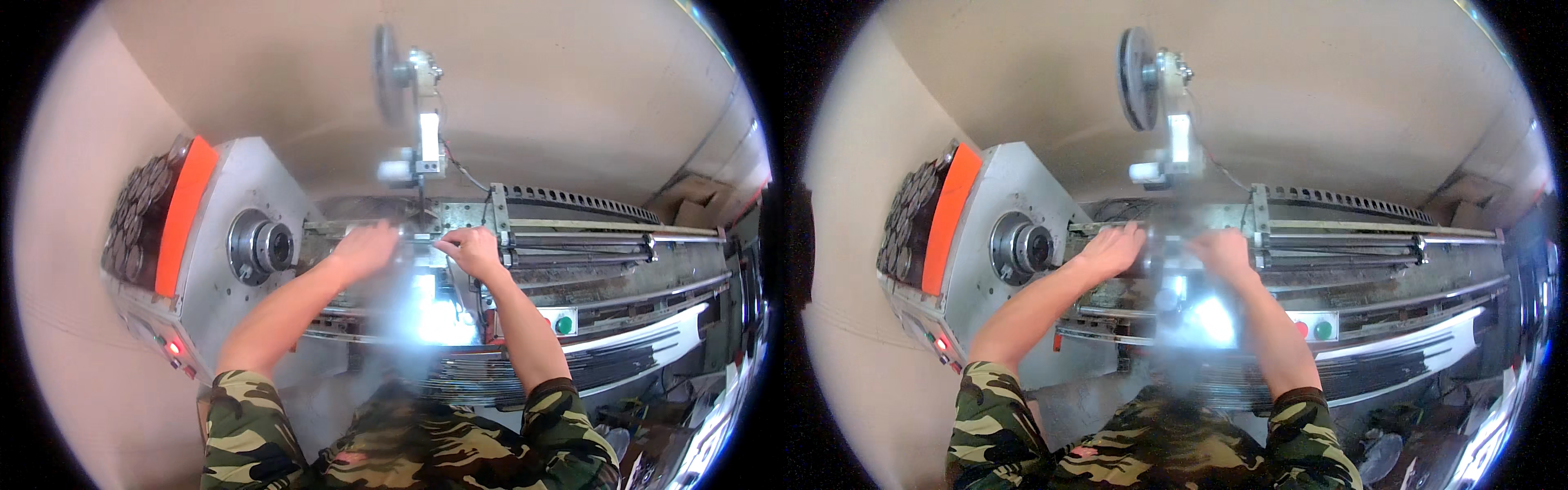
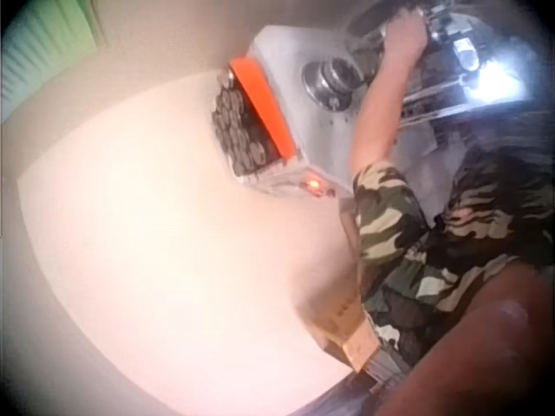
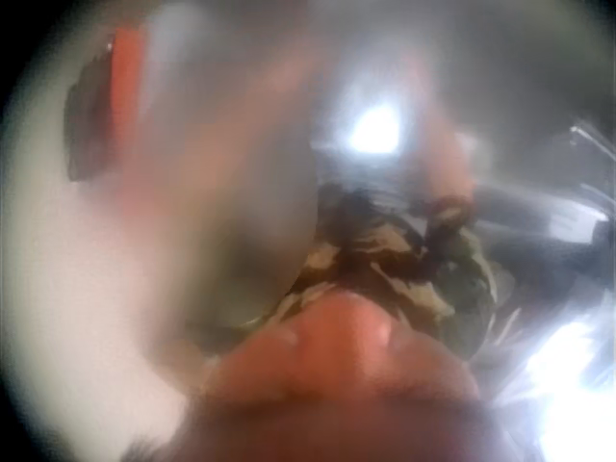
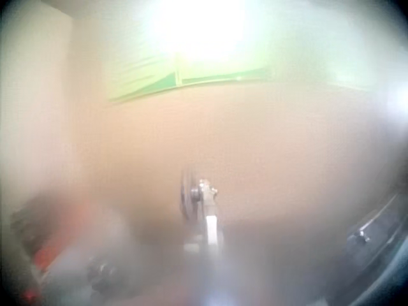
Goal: The person feeds metal rods into a processing machine, monitors the automated feed and rotation, and occasionally clears debris by hand or with a small tool before placing a finished rod into a cardboard box.
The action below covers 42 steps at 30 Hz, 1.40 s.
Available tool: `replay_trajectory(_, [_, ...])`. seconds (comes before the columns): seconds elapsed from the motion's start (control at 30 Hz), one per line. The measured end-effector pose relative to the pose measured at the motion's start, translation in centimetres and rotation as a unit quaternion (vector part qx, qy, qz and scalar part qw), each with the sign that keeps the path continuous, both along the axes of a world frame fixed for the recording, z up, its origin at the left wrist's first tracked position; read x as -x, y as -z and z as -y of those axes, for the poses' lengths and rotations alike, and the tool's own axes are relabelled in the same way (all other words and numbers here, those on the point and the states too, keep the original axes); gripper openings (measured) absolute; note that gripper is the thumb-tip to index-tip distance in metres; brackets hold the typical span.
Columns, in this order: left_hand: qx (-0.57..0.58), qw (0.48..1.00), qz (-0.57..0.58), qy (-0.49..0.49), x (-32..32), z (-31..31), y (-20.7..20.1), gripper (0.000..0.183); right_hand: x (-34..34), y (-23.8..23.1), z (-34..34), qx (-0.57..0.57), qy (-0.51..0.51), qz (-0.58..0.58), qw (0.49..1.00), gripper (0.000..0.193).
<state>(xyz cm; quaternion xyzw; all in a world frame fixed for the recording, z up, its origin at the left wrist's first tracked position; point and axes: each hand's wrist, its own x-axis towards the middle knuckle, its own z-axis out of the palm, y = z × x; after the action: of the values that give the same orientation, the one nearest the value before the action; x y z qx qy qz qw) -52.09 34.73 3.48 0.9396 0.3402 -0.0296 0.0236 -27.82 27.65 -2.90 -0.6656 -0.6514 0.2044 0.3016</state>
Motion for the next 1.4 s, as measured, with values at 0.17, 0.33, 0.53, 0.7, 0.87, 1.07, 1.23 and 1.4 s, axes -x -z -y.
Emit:
replay_trajectory(0.17, [0.063, 0.996, 0.035, 0.054, 0.5, -1.4, -0.3, 0.016, -0.1, 2.7, -0.2, -0.190, 0.008, 0.052, 0.980, 0.019])
replay_trajectory(0.33, [0.367, 0.895, 0.202, -0.150, 1.9, -4.3, 2.3, 0.019, 0.9, 2.2, 0.5, -0.276, 0.033, 0.057, 0.959, 0.020])
replay_trajectory(0.53, [0.176, 0.965, 0.166, -0.104, 0.9, -2.8, 1.5, 0.017, -0.1, -0.3, 1.1, -0.153, -0.002, 0.071, 0.986, 0.031])
replay_trajectory(0.7, [0.141, 0.960, 0.206, -0.131, 0.6, -2.4, 2.6, 0.027, -3.2, -0.5, 0.4, 0.075, -0.094, 0.131, 0.984, 0.036])
replay_trajectory(0.87, [0.208, 0.942, 0.221, -0.146, 0.9, -2.4, 0.3, 0.054, -3.3, 2.1, -0.3, -0.011, -0.042, 0.096, 0.994, 0.025])
replay_trajectory(1.07, [-0.044, 0.995, 0.086, -0.010, 1.4, 3.1, 2.6, 0.087, -2.4, 2.3, 0.6, -0.117, 0.018, 0.096, 0.988, 0.018])
replay_trajectory(1.23, [-0.197, 0.966, 0.165, -0.002, 1.7, 2.7, 8.3, 0.037, 0.9, -1.0, 3.0, -0.227, 0.004, 0.094, 0.969, 0.032])
replay_trajectory(1.4, [-0.150, 0.973, 0.172, -0.024, 1.3, 2.8, 7.5, 0.033, 5.8, -1.5, 5.1, -0.108, -0.249, 0.048, 0.961, 0.025])
